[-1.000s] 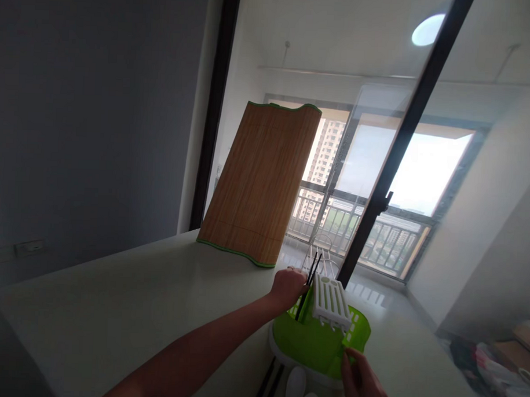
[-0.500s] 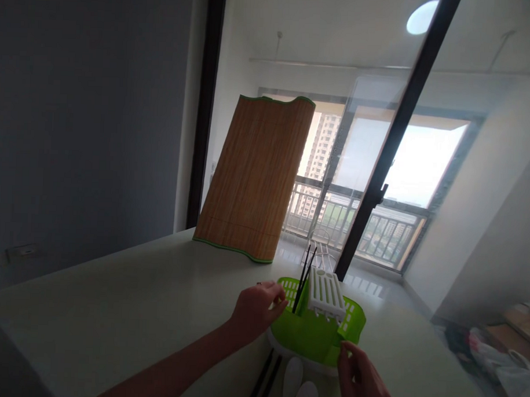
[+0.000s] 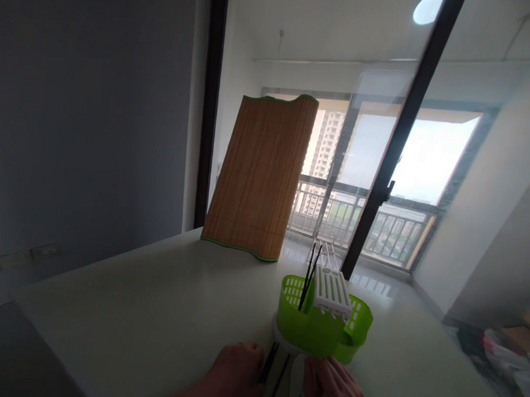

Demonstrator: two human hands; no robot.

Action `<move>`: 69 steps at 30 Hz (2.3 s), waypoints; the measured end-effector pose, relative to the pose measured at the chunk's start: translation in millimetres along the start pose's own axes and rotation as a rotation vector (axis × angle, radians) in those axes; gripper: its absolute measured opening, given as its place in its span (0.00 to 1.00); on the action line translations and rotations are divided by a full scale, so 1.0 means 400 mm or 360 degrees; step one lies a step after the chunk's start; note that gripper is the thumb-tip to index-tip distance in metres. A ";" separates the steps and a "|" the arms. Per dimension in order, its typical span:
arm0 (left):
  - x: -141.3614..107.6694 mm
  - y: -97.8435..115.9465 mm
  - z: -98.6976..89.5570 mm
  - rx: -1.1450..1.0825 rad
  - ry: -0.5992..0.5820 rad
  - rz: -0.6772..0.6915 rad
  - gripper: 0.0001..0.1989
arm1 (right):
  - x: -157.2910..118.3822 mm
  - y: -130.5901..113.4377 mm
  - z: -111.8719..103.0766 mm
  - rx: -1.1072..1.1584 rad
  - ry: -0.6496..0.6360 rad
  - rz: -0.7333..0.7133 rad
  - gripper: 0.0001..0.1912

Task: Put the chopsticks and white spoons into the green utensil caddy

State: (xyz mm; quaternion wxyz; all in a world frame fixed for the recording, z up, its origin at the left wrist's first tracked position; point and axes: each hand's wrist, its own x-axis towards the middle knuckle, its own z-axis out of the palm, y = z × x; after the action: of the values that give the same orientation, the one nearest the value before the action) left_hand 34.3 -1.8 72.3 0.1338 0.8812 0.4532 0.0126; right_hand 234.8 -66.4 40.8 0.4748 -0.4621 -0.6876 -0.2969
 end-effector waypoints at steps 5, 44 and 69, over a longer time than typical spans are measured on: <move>0.008 0.002 0.006 0.0007 0.0020 -0.0009 0.15 | -0.002 -0.005 0.012 -0.0014 -0.0022 -0.0126 0.04; 0.007 -0.048 0.047 -0.0109 0.0193 0.0037 0.12 | -0.070 -0.027 0.119 -0.0244 -0.0419 -0.0341 0.15; 0.078 -0.091 0.004 0.0336 0.0123 -0.0211 0.18 | -0.089 -0.008 0.140 -0.0245 -0.0371 -0.0455 0.18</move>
State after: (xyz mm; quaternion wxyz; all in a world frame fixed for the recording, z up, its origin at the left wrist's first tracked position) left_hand 24.0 43.1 58.7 0.0232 0.8574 0.5141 -0.0101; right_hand 215.1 -32.5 -13.0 0.3083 -0.4260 -0.7718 -0.3576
